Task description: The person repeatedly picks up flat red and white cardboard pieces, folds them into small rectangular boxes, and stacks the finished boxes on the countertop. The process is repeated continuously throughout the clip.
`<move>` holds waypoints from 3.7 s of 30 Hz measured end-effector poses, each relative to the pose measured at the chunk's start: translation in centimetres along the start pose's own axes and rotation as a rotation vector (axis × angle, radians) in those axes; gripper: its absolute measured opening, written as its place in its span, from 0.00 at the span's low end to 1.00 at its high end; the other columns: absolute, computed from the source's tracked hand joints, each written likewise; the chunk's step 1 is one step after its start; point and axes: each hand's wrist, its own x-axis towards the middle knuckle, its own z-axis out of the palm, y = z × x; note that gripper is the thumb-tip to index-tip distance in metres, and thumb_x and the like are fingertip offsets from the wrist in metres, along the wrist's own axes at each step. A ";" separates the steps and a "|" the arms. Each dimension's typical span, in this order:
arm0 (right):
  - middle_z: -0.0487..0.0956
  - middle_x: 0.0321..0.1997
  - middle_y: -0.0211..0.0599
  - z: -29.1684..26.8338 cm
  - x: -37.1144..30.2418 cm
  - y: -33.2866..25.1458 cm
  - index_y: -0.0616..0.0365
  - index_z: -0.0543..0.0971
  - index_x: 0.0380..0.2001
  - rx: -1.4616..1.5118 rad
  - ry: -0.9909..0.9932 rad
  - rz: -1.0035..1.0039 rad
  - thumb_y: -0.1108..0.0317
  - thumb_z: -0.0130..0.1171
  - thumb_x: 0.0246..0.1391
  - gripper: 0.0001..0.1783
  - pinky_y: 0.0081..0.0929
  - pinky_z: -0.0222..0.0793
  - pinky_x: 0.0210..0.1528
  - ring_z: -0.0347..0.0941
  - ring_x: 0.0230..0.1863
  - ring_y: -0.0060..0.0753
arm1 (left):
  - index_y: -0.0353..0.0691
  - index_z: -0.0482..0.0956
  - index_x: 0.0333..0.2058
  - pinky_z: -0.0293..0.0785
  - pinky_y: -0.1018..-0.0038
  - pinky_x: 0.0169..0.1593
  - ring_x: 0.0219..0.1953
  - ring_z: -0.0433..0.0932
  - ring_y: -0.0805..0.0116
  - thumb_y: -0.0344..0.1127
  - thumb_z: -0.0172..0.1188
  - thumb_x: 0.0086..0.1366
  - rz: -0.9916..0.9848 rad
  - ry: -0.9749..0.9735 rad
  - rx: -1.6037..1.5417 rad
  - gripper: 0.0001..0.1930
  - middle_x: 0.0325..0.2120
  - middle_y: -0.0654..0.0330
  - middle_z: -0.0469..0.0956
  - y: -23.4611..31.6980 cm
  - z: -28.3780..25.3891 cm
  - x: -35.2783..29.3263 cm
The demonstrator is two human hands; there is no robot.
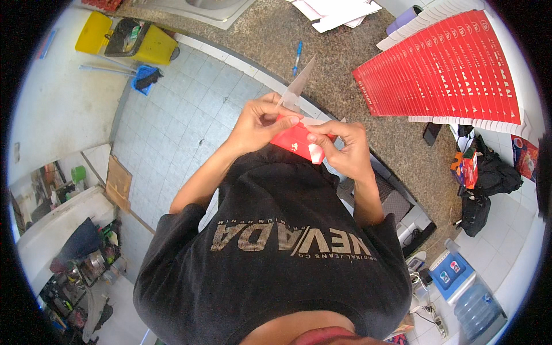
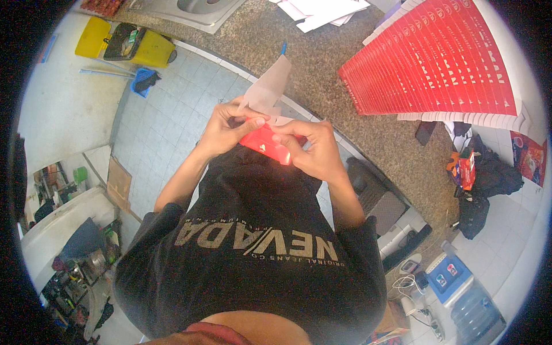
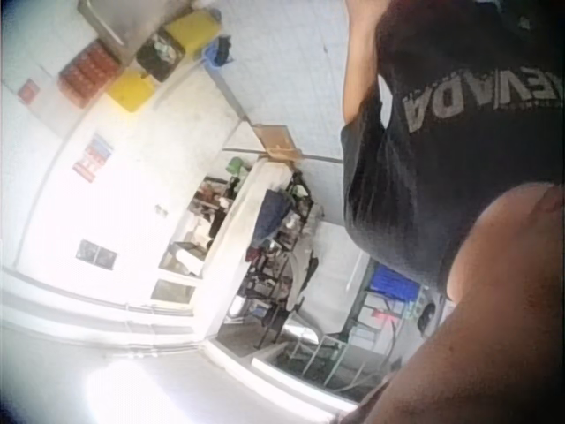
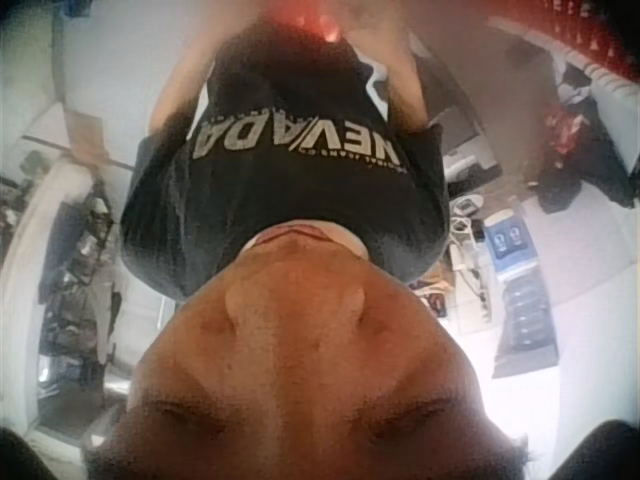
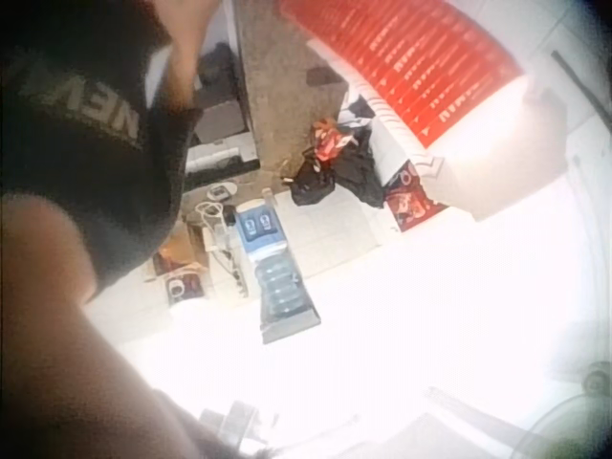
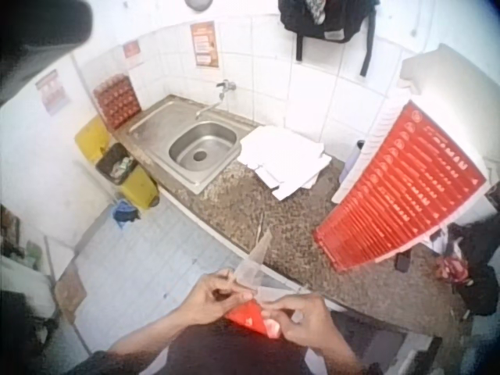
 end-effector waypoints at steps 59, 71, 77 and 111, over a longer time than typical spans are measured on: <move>0.81 0.15 0.42 0.4 9.0 3.7 0.68 0.87 0.31 0.540 -1.128 0.000 0.73 0.59 0.62 0.11 0.23 0.71 0.17 0.79 0.14 0.32 | 0.31 0.79 0.49 0.77 0.69 0.44 0.38 0.81 0.68 0.29 0.60 0.68 -0.456 -0.647 0.372 0.13 0.34 0.57 0.84 4.9 -5.7 -1.2; 0.82 0.21 0.40 1.4 3.0 0.2 0.55 0.88 0.31 -0.392 0.063 -0.395 0.65 0.65 0.59 0.08 0.35 0.72 0.22 0.79 0.21 0.41 | 0.30 0.85 0.34 0.75 0.75 0.32 0.28 0.80 0.77 0.20 0.59 0.63 -0.339 -0.220 0.209 0.06 0.27 0.56 0.85 5.6 -4.2 0.1; 0.85 0.26 0.36 1.3 3.0 1.6 0.58 0.88 0.44 -0.340 -0.229 -0.417 0.71 0.69 0.53 0.13 0.25 0.73 0.24 0.78 0.19 0.29 | 0.33 0.72 0.47 0.80 0.68 0.32 0.32 0.86 0.62 0.18 0.59 0.64 -0.246 -0.240 0.512 0.13 0.30 0.50 0.87 7.2 -3.7 -0.2; 0.76 0.21 0.55 0.4 2.1 1.1 0.57 0.75 0.33 -0.554 -0.449 -0.057 0.54 0.53 0.68 0.17 0.53 0.68 0.26 0.77 0.26 0.63 | 0.32 0.78 0.33 0.69 0.61 0.54 0.46 0.74 0.54 0.30 0.65 0.64 0.066 -0.117 0.461 0.07 0.39 0.52 0.72 3.9 -2.5 -2.8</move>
